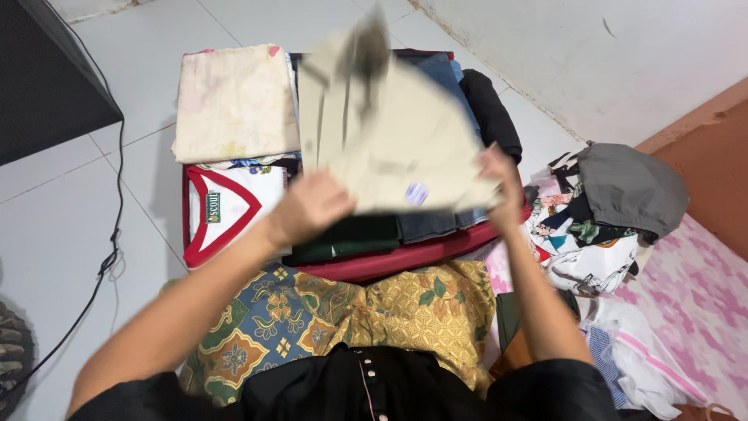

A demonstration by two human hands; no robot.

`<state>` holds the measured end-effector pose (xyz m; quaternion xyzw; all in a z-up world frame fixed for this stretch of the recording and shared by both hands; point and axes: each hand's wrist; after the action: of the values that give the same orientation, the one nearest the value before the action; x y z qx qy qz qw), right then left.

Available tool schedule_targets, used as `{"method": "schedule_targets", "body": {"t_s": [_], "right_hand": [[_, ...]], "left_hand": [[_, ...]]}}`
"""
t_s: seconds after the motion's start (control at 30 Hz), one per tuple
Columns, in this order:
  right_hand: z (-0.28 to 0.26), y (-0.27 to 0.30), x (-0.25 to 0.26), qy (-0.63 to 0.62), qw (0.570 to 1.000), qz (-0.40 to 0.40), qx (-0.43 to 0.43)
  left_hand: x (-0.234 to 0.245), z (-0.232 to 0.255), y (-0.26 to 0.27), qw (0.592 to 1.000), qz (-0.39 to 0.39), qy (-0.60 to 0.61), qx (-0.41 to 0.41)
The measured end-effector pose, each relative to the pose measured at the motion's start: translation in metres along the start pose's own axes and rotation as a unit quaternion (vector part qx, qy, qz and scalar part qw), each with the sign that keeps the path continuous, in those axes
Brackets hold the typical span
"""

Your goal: The person packs various items of clothing into a suitcase by folding a white shirt, a beige shirt, and several pieces of fabric before placing them into the suitcase and arranging them alongside other packed clothes.

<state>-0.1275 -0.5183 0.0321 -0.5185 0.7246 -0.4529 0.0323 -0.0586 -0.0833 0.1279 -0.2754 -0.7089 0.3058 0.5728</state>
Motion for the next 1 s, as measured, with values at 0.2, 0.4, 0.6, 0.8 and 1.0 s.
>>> {"method": "schedule_targets", "body": {"t_s": [0.2, 0.4, 0.6, 0.8, 1.0], "right_hand": [[0.053, 0.111, -0.040, 0.090, 0.993, -0.080, 0.024], [0.089, 0.087, -0.038, 0.140, 0.982, -0.091, 0.087], [0.066, 0.048, -0.040, 0.200, 0.963, -0.144, 0.112], [0.039, 0.034, -0.026, 0.097, 0.969, -0.182, 0.138], [0.054, 0.077, -0.014, 0.095, 0.958, -0.251, 0.097]], "left_hand": [[-0.074, 0.009, 0.098, 0.989, -0.137, 0.027, -0.041], [-0.078, -0.034, 0.105, 0.960, -0.268, 0.023, 0.073], [-0.098, -0.053, 0.091, 0.974, -0.226, 0.002, 0.017], [-0.093, -0.055, 0.090, 0.960, -0.272, 0.049, -0.038], [-0.075, -0.019, 0.103, 0.948, -0.206, 0.242, 0.004]]}}
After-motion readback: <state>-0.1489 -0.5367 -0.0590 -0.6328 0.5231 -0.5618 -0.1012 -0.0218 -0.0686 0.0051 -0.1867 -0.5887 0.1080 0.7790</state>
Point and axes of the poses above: each hand's wrist, its own y-axis away from the middle knuckle, its own x-axis out of the back of the hand, z = x × y
